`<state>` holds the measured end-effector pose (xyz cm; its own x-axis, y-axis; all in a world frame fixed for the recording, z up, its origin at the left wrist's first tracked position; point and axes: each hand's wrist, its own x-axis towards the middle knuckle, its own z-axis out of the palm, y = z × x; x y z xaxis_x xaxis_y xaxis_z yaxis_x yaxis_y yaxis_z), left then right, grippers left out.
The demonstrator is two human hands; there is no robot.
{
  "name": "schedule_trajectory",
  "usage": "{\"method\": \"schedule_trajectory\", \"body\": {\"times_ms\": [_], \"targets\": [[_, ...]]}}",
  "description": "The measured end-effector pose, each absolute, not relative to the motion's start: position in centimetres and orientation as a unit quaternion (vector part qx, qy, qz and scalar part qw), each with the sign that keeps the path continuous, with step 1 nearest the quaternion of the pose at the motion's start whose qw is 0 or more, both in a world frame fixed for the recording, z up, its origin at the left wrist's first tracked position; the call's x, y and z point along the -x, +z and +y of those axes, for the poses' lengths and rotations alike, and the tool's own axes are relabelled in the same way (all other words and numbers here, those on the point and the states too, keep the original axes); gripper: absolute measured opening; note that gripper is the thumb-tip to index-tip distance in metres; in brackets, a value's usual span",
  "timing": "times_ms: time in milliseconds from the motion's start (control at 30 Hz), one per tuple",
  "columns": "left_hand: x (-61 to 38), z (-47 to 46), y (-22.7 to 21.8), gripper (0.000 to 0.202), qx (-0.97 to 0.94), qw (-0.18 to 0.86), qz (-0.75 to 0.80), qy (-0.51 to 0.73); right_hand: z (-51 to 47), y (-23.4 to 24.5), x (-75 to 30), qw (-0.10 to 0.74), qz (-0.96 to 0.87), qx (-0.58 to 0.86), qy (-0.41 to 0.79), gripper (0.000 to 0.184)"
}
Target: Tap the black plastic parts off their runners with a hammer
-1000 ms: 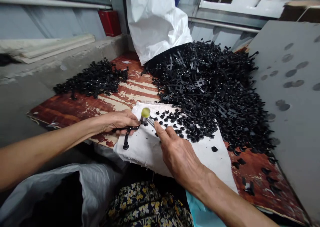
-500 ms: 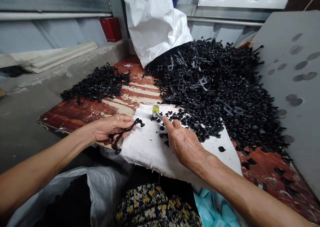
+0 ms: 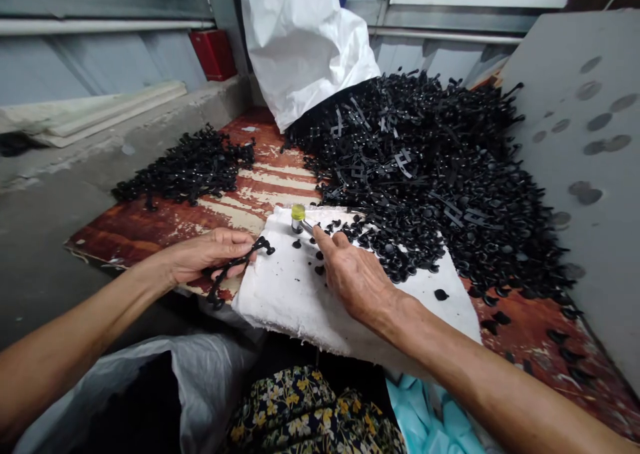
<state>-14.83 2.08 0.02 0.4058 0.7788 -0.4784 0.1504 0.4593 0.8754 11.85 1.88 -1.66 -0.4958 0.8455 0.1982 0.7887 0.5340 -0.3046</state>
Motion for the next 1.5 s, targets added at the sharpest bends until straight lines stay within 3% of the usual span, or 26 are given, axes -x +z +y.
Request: {"method": "schedule_trajectory", "body": {"times_ms": [333, 533, 633, 833, 967, 1067, 1267, 1500], "targets": [[14.2, 1.3, 0.9, 0.043, -0.518, 0.668, 0.504, 0.176, -1.4, -1.5, -12.9, 0.171, -0.868, 0.461, 0.074, 0.070], [13.4, 1.2, 0.4, 0.039, -0.585, 0.637, 0.481, 0.146, -2.7, -0.3, -14.0, 0.220, -0.850, 0.452, 0.160, 0.051], [12.1, 1.1, 1.2, 0.038, -0.625, 0.613, 0.473, 0.097, -2.2, 1.0, -13.0, 0.284, -0.769, 0.495, 0.290, 0.039], [9.1, 0.9, 3.4, 0.029, -0.724, 0.553, 0.408, 0.051, -0.5, 1.7, -9.7, 0.316, -0.616, 0.458, 0.558, 0.040], [9.6, -0.2, 3.1, 0.025, -0.733, 0.432, 0.505, 0.148, -0.3, 1.0, -9.4, 0.348, -0.584, 0.463, 0.568, 0.041], [10.6, -1.2, 2.4, 0.038, -0.648, 0.380, 0.596, 0.283, -0.3, 0.8, -9.6, 0.386, -0.557, 0.480, 0.557, 0.047], [10.5, -1.4, 1.3, 0.035, -0.399, 0.668, 0.513, 0.361, -0.5, 0.8, -9.3, 0.390, -0.548, 0.479, 0.565, 0.044], [10.3, -1.1, 1.6, 0.007, -0.241, 0.752, 0.463, 0.402, -0.9, 0.8, -9.3, 0.376, -0.551, 0.477, 0.572, 0.042]]}}
